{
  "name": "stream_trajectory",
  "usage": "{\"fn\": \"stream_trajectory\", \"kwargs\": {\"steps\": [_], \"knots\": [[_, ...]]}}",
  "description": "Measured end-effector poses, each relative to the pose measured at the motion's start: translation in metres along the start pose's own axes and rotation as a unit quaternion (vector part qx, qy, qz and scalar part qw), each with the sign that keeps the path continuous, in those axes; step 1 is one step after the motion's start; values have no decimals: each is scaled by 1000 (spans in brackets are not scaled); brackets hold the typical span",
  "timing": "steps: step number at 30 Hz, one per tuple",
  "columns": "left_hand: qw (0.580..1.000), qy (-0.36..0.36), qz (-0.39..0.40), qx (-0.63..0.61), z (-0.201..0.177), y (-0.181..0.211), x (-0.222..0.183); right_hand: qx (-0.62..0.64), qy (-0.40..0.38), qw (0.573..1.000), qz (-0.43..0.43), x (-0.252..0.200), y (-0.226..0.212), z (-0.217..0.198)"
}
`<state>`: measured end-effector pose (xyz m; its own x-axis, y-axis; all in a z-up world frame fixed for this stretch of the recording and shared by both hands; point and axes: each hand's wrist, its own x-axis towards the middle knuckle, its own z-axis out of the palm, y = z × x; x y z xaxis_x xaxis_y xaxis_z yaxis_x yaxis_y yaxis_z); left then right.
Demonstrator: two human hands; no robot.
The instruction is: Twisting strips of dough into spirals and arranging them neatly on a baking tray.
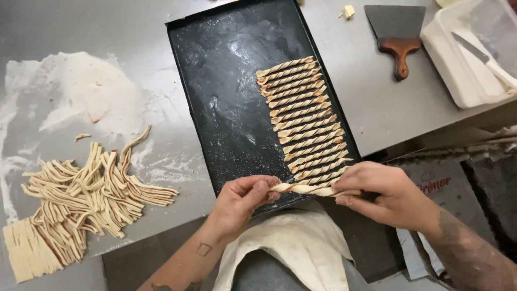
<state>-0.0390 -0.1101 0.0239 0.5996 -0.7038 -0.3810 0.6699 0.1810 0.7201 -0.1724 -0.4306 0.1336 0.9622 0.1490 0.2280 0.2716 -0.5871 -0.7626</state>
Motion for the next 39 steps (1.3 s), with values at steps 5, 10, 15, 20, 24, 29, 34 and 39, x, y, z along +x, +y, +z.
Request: {"fn": "stream_trajectory", "kwargs": {"steps": [5,10,15,20,24,29,34,39], "knots": [[998,61,-30,-16,22,-21,31,350,131,927,27,8,72,36],[987,27,-124,-93,55,-23,53,618,172,767,-21,24,124,27],[980,58,-104,-161,82,-14,94,-144,165,959,-180,63,185,-40],[981,168,-2,-101,80,0,159,-61,64,986,-143,104,220,-90],[971,224,76,20,54,33,221,115,-74,988,72,149,252,-102],[927,266,188,185,-5,62,316,183,-34,968,171,216,361,-59],[837,228,165,469,-62,79,377,8,-79,975,208,267,435,-35],[709,86,250,654,-100,82,409,-115,-103,987,50,273,471,-21]]}}
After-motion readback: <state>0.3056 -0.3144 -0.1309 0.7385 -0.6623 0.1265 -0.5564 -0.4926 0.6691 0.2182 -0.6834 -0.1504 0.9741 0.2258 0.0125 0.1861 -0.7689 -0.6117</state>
